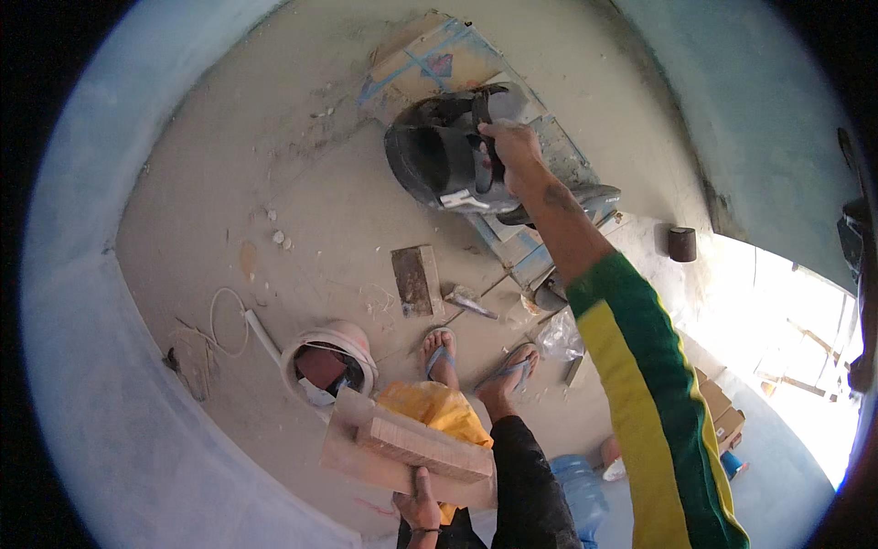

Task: The person moves around a cluttered room, handling buckets, a cloth, and small debris. They pick up and place down various items, including a yellow cloth and small pieces of debris, while navigating the space.

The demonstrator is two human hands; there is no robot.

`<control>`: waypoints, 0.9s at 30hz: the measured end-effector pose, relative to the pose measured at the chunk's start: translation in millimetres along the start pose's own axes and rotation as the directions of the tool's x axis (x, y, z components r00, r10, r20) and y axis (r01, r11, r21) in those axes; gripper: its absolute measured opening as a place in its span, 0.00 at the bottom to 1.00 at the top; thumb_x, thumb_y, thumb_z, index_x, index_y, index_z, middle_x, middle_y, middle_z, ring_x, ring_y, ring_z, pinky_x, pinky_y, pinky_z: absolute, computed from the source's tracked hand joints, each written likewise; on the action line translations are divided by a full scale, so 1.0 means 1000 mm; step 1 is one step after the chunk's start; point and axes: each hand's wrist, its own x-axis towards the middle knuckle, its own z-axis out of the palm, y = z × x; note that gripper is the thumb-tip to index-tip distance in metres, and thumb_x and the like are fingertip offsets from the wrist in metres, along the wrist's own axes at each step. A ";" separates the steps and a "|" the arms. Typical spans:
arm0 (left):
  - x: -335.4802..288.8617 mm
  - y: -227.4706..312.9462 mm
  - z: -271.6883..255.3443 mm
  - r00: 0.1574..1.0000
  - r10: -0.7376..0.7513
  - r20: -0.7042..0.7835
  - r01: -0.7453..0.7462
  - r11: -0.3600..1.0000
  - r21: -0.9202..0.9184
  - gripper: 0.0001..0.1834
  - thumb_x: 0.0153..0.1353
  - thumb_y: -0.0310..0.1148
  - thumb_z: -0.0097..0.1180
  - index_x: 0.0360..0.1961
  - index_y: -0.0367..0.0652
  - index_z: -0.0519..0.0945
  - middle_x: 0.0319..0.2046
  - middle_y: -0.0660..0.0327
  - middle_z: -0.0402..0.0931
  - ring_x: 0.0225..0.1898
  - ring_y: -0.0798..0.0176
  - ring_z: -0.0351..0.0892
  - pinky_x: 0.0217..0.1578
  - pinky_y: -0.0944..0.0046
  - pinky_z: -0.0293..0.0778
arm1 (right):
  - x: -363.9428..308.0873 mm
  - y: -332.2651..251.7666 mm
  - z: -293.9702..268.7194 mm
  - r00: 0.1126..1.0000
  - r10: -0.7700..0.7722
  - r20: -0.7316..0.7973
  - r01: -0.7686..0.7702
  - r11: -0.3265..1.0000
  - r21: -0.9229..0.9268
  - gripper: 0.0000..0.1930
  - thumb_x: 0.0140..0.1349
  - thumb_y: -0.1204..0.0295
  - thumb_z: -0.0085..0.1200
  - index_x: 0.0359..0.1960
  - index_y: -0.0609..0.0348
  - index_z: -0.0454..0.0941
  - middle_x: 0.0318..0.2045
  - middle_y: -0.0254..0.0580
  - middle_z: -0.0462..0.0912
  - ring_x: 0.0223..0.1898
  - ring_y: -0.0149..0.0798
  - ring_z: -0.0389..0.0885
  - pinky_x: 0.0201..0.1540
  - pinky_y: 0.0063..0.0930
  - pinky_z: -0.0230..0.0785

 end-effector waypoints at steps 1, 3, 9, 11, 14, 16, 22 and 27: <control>0.002 0.000 -0.001 1.000 0.006 -0.004 -0.006 1.000 0.023 0.28 0.59 0.41 0.60 0.48 0.23 0.74 0.47 0.44 0.76 0.47 0.51 0.77 0.46 0.56 0.73 | 0.009 0.009 0.006 0.999 -0.029 -0.039 0.027 0.998 -0.049 0.10 0.62 0.69 0.54 0.34 0.66 0.78 0.21 0.39 0.76 0.21 0.33 0.73 0.26 0.28 0.65; 0.004 0.002 -0.004 1.000 0.008 0.002 -0.008 1.000 0.028 0.27 0.59 0.40 0.60 0.48 0.23 0.74 0.47 0.44 0.76 0.47 0.51 0.77 0.46 0.56 0.74 | 0.008 0.027 0.015 0.988 -0.105 -0.116 0.089 0.987 -0.132 0.13 0.63 0.68 0.53 0.40 0.68 0.76 0.22 0.41 0.77 0.23 0.34 0.75 0.29 0.28 0.67; 0.008 0.011 -0.009 0.999 -0.039 -0.009 0.037 0.990 -0.138 0.30 0.59 0.43 0.60 0.48 0.22 0.73 0.46 0.43 0.76 0.46 0.50 0.78 0.45 0.56 0.74 | -0.105 0.038 0.010 0.926 -0.350 0.144 0.355 0.672 -0.650 0.18 0.64 0.66 0.50 0.53 0.60 0.69 0.26 0.48 0.81 0.27 0.42 0.82 0.34 0.36 0.71; 0.011 0.012 -0.010 1.000 0.003 -0.022 -0.004 0.999 -0.046 0.31 0.59 0.45 0.60 0.48 0.21 0.73 0.47 0.42 0.76 0.46 0.50 0.78 0.45 0.56 0.75 | -0.130 0.021 0.007 0.942 -0.264 0.207 0.334 0.671 -0.662 0.17 0.65 0.67 0.50 0.53 0.58 0.68 0.27 0.50 0.81 0.29 0.46 0.82 0.36 0.40 0.71; 0.014 0.013 -0.012 0.999 -0.046 0.015 0.047 0.993 -0.108 0.32 0.59 0.45 0.59 0.49 0.21 0.73 0.47 0.42 0.76 0.45 0.50 0.78 0.44 0.56 0.75 | -0.130 -0.003 0.001 0.910 -0.325 0.256 0.405 0.572 -0.714 0.17 0.64 0.67 0.49 0.54 0.56 0.68 0.28 0.54 0.81 0.31 0.53 0.83 0.39 0.44 0.71; 0.015 0.015 -0.013 0.999 -0.028 0.029 0.032 0.989 -0.144 0.32 0.59 0.45 0.60 0.49 0.21 0.73 0.46 0.43 0.76 0.45 0.50 0.78 0.44 0.56 0.75 | -0.108 -0.013 -0.006 0.883 -0.389 0.263 0.439 0.480 -0.760 0.17 0.64 0.67 0.49 0.53 0.57 0.67 0.31 0.57 0.81 0.35 0.60 0.81 0.44 0.49 0.69; 0.015 0.018 -0.013 0.999 -0.042 0.029 0.046 0.984 -0.174 0.35 0.58 0.47 0.61 0.52 0.22 0.70 0.49 0.43 0.75 0.46 0.51 0.77 0.44 0.57 0.75 | 0.009 -0.019 -0.063 0.732 -0.465 0.498 0.586 0.056 -0.808 0.19 0.62 0.64 0.51 0.51 0.60 0.70 0.38 0.58 0.81 0.44 0.60 0.78 0.48 0.47 0.69; 0.015 0.015 -0.010 0.985 -0.173 -0.025 0.169 0.979 -0.110 0.36 0.58 0.46 0.61 0.55 0.22 0.68 0.51 0.43 0.73 0.48 0.51 0.76 0.45 0.57 0.75 | -0.010 0.014 -0.172 0.813 -0.562 0.154 0.332 0.228 -0.915 0.19 0.63 0.61 0.46 0.47 0.62 0.75 0.39 0.58 0.80 0.45 0.60 0.77 0.48 0.48 0.67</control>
